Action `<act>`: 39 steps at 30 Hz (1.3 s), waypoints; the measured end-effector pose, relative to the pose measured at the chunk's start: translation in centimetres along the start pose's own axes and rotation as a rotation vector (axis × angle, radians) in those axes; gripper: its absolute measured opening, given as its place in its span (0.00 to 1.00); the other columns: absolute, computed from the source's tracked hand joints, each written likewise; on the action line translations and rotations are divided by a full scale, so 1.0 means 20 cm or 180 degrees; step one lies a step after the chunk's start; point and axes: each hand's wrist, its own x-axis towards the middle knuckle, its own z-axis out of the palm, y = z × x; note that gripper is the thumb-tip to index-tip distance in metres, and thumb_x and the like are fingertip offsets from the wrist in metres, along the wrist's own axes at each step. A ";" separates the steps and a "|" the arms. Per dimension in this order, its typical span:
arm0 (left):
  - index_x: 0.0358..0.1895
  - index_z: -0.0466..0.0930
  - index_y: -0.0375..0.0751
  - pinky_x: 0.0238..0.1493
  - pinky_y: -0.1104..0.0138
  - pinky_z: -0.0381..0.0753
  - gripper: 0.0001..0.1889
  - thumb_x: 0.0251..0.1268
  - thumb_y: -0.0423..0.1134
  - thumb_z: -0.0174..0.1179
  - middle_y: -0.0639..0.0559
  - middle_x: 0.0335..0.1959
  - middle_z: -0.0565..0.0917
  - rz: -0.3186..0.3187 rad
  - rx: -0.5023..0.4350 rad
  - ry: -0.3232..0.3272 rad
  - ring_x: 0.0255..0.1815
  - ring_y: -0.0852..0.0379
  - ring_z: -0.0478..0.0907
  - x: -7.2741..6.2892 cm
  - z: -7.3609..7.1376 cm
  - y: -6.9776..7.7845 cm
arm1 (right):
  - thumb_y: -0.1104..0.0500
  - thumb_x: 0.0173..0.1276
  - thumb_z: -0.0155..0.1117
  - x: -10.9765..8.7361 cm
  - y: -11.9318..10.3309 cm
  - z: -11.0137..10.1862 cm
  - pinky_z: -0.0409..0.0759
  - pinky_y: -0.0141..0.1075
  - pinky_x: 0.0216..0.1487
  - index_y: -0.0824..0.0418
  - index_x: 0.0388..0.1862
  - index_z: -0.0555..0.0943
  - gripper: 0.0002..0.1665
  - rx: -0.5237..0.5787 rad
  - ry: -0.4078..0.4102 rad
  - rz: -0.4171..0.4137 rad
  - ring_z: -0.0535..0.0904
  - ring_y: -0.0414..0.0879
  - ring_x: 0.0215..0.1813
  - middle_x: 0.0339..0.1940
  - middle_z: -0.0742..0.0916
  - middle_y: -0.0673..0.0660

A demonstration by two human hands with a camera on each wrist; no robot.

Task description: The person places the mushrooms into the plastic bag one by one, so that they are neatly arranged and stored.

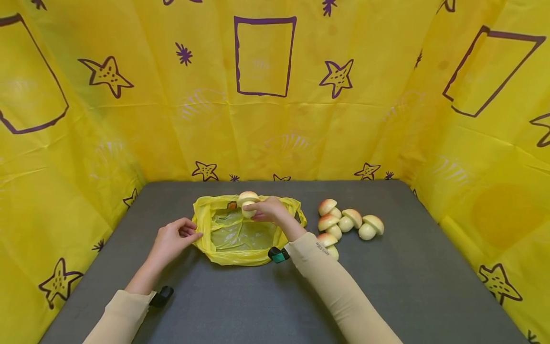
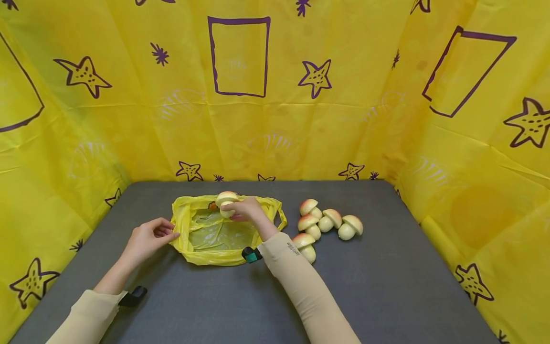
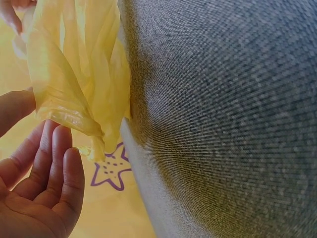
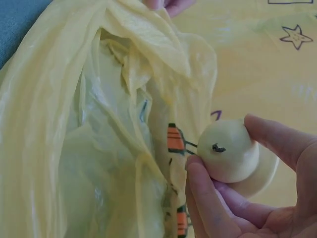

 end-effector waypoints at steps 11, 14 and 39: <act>0.37 0.79 0.40 0.31 0.71 0.75 0.14 0.55 0.46 0.68 0.51 0.29 0.82 -0.0029 0.0027 -0.0005 0.30 0.58 0.76 0.00 0.00 -0.01 | 0.59 0.53 0.75 0.06 0.01 0.11 0.80 0.44 0.51 0.71 0.48 0.73 0.29 0.0059 0.0081 0.0116 0.86 0.53 0.35 0.32 0.84 0.61; 0.37 0.79 0.40 0.30 0.71 0.75 0.15 0.55 0.47 0.68 0.51 0.29 0.81 -0.0030 0.0023 -0.0011 0.30 0.58 0.76 0.00 0.01 -0.02 | 0.59 0.53 0.75 0.07 0.01 0.14 0.79 0.45 0.52 0.72 0.48 0.74 0.28 0.0045 0.0104 0.0147 0.85 0.58 0.44 0.36 0.85 0.64; 0.36 0.79 0.41 0.30 0.71 0.75 0.13 0.54 0.45 0.69 0.52 0.28 0.82 -0.0011 0.0001 -0.0013 0.29 0.59 0.76 -0.01 0.01 -0.02 | 0.57 0.53 0.75 0.10 0.02 0.31 0.82 0.42 0.48 0.65 0.39 0.77 0.20 -0.0099 0.0205 0.0268 0.84 0.54 0.42 0.31 0.82 0.58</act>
